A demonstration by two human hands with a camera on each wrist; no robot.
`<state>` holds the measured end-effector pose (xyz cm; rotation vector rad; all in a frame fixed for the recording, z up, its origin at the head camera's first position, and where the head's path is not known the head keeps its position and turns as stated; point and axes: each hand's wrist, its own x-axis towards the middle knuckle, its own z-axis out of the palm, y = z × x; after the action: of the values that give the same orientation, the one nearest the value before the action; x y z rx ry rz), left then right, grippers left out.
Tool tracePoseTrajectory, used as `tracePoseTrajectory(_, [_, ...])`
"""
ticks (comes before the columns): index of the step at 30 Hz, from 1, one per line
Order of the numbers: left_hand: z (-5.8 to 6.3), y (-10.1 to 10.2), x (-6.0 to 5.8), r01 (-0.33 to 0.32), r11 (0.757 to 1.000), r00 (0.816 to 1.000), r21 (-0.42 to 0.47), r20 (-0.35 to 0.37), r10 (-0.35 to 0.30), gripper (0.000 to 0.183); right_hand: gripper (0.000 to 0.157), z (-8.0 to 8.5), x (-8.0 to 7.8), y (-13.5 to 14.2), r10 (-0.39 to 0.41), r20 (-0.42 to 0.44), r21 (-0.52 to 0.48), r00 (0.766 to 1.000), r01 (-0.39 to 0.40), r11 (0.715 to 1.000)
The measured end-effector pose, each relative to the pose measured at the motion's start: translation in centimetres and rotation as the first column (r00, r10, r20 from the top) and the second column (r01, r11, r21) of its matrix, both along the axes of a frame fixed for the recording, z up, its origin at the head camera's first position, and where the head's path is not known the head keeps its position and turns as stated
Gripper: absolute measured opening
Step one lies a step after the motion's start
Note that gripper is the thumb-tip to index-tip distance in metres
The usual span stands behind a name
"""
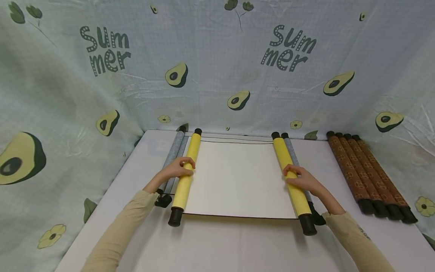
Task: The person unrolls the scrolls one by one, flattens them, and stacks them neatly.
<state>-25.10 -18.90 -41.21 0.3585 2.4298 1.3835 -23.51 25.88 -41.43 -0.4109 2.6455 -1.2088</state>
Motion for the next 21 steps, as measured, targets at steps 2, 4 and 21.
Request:
tracePoseTrajectory(2, [-0.08, 0.01, 0.00, -0.006, 1.000, 1.000, -0.022, -0.022, 0.005, 0.025, 0.020, -0.04, 0.06, 0.01, 0.001, -0.006, -0.001, 1.000, -0.001, 1.000])
tracePoseTrajectory(4, [-0.19, -0.02, -0.05, -0.007, 0.999, 0.999, -0.045, -0.048, 0.005, 0.029, 0.022, -0.11, 0.11, 0.05, 0.000, -0.010, 0.001, 1.000, 0.000, 1.000])
tracePoseTrajectory(21, [0.67, -0.37, 0.31, 0.015, 0.999, 0.997, -0.041, -0.070, -0.018, 0.024, 0.022, 0.02, 0.09, 0.86, -0.030, -0.052, 0.061, 0.998, 0.033, 0.998])
